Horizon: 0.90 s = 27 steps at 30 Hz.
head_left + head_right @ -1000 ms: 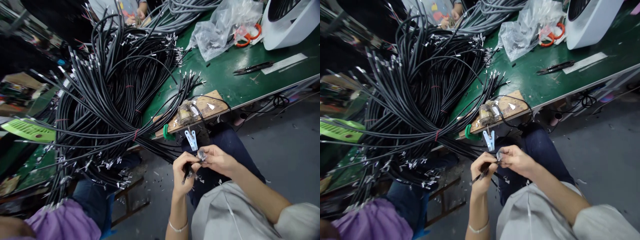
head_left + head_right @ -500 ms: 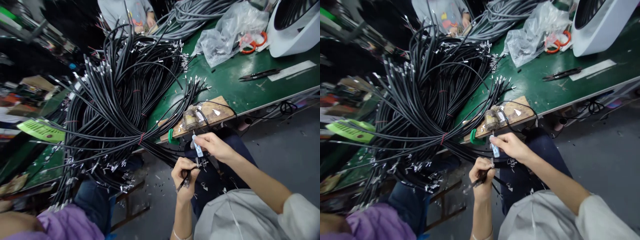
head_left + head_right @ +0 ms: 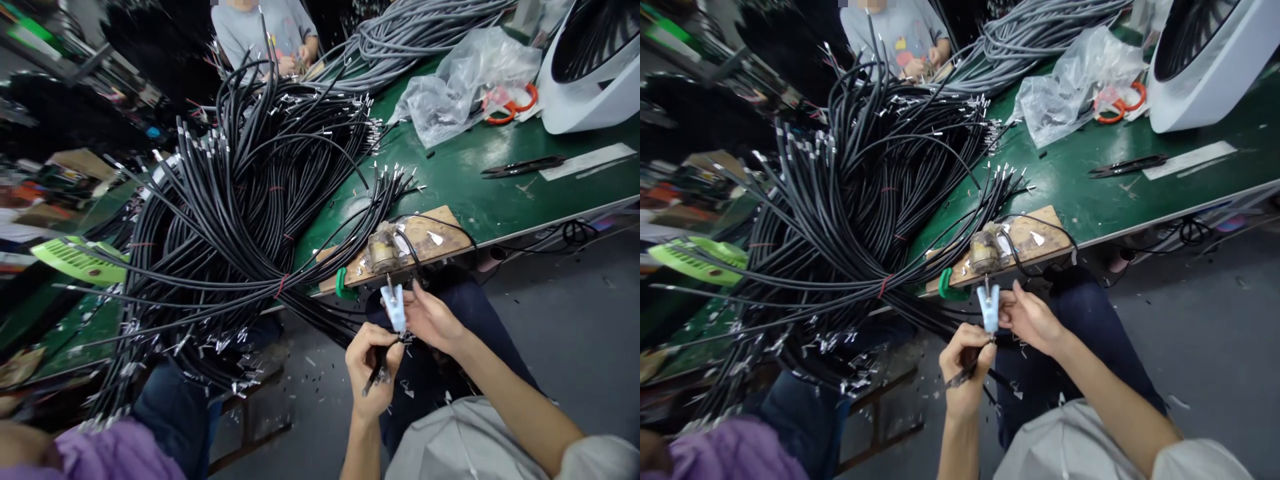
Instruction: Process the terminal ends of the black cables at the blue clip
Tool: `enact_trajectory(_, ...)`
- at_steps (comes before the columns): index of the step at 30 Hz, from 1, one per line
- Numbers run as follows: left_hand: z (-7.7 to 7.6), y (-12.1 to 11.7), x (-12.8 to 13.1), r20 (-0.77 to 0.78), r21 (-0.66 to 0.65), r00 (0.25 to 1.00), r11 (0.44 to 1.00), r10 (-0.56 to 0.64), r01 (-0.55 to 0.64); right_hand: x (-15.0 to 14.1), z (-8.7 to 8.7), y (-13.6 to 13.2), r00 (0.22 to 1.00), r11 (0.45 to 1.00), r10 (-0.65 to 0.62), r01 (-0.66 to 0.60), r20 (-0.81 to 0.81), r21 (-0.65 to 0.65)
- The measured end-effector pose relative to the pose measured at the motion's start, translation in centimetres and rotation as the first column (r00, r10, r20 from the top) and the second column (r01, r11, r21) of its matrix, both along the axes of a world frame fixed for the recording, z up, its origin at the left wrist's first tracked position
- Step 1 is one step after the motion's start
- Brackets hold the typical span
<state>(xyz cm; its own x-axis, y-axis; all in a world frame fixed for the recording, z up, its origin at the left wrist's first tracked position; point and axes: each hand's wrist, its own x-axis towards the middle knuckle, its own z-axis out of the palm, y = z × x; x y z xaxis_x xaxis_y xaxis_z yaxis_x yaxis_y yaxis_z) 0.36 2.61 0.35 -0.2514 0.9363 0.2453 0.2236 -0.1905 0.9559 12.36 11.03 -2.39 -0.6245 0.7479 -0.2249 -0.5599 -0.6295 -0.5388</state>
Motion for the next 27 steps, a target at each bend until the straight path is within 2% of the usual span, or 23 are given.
enact_trajectory(2, -0.1, -0.3, -0.2, -0.006, 0.022, 1.0, 1.0, -0.018, 0.018, 1.6, -0.2, -0.5, 0.98, 0.984, -0.148, 0.132, 0.136, 0.124)
enact_trajectory(3, -0.2, -0.4, -0.2, -0.012, 0.031, 0.999, 0.999, -0.029, 0.03, 2.6, 0.0, -1.0, 0.947, 0.952, -0.244, 0.193, 0.209, 0.238)
enact_trajectory(4, -0.2, -0.4, -0.3, -0.022, 0.037, 0.999, 0.998, -0.044, 0.045, 3.6, 0.6, -1.5, 0.903, 0.895, -0.338, 0.221, 0.266, 0.387)
enact_trajectory(5, -0.2, -0.4, -0.3, -0.037, 0.039, 0.997, 0.997, -0.066, 0.068, 4.4, 1.3, -2.2, 0.859, 0.811, -0.414, 0.197, 0.301, 0.551)
enact_trajectory(6, -0.1, -0.4, -0.3, -0.058, 0.034, 0.993, 0.994, -0.099, 0.101, 5.1, 2.2, -2.8, 0.832, 0.7, -0.456, 0.116, 0.316, 0.705)
enact_trajectory(7, -0.1, -0.4, -0.3, -0.084, 0.022, 0.987, 0.99, -0.138, 0.14, 5.5, 3.1, -3.5, 0.813, 0.562, -0.484, 0.006, 0.323, 0.827)
enact_trajectory(8, 0.0, -0.4, -0.3, -0.11, 0.004, 0.977, 0.983, -0.182, 0.183, 5.8, 3.9, -4.1, 0.789, 0.435, -0.514, -0.097, 0.335, 0.895)
enact_trajectory(9, 0.0, -0.4, -0.3, -0.133, -0.014, 0.966, 0.975, -0.223, 0.223, 5.7, 4.6, -4.6, 0.76, 0.338, -0.557, -0.162, 0.335, 0.927)
enact_trajectory(10, 0.1, -0.5, -0.3, -0.15, -0.031, 0.956, 0.968, -0.251, 0.249, 5.5, 5.0, -5.0, 0.726, 0.279, -0.609, -0.182, 0.32, 0.943)
enact_trajectory(11, 0.1, -0.6, -0.3, -0.165, -0.043, 0.95, 0.964, -0.264, 0.261, 5.2, 5.2, -5.2, 0.692, 0.259, -0.652, -0.18, 0.309, 0.949)
enact_trajectory(12, 0.1, -0.8, -0.4, -0.181, -0.051, 0.947, 0.964, -0.267, 0.262, 4.9, 5.2, -5.3, 0.664, 0.262, -0.686, -0.157, 0.298, 0.952)
enact_trajectory(15, 0.2, -1.5, -0.3, -0.255, -0.06, 0.937, 0.971, -0.238, 0.23, 3.9, 4.5, -5.1, 0.612, 0.324, -0.725, -0.102, 0.316, 0.941)
enact_trajectory(17, 0.4, -1.8, 0.1, -0.305, -0.063, 0.931, 0.98, -0.201, 0.191, 3.4, 3.8, -5.2, 0.562, 0.338, -0.765, -0.063, 0.314, 0.939)
enact_trajectory(20, 0.5, -2.1, 1.1, -0.334, -0.062, 0.939, 0.996, -0.087, 0.07, 2.6, 3.0, -5.9, 0.48, 0.339, -0.832, 0.043, 0.279, 0.94)
enact_trajectory(21, 0.6, -2.1, 1.4, -0.331, -0.067, 0.942, 0.997, -0.048, 0.027, 2.3, 2.7, -6.2, 0.482, 0.364, -0.831, 0.096, 0.277, 0.926)
enact_trajectory(22, 0.6, -2.1, 1.6, -0.322, -0.073, 0.947, 0.997, -0.017, -0.007, 1.9, 2.5, -6.4, 0.511, 0.415, -0.811, 0.158, 0.285, 0.896)
enact_trajectory(24, 0.6, -2.1, 1.9, -0.291, -0.09, 0.957, 0.995, 0.017, -0.045, 1.2, 2.1, -6.7, 0.647, 0.591, -0.702, 0.294, 0.299, 0.751)
enact_trajectory(26, 0.6, -2.0, 1.9, -0.252, -0.117, 0.968, 0.992, 0.014, -0.045, 0.5, 1.9, -6.8, 0.81, 0.791, -0.532, 0.371, 0.247, 0.486)
enact_trajectory(27, 0.6, -2.0, 1.8, -0.234, -0.132, 0.972, 0.991, 0.003, -0.035, 0.3, 1.9, -6.7, 0.871, 0.863, -0.451, 0.37, 0.196, 0.342)
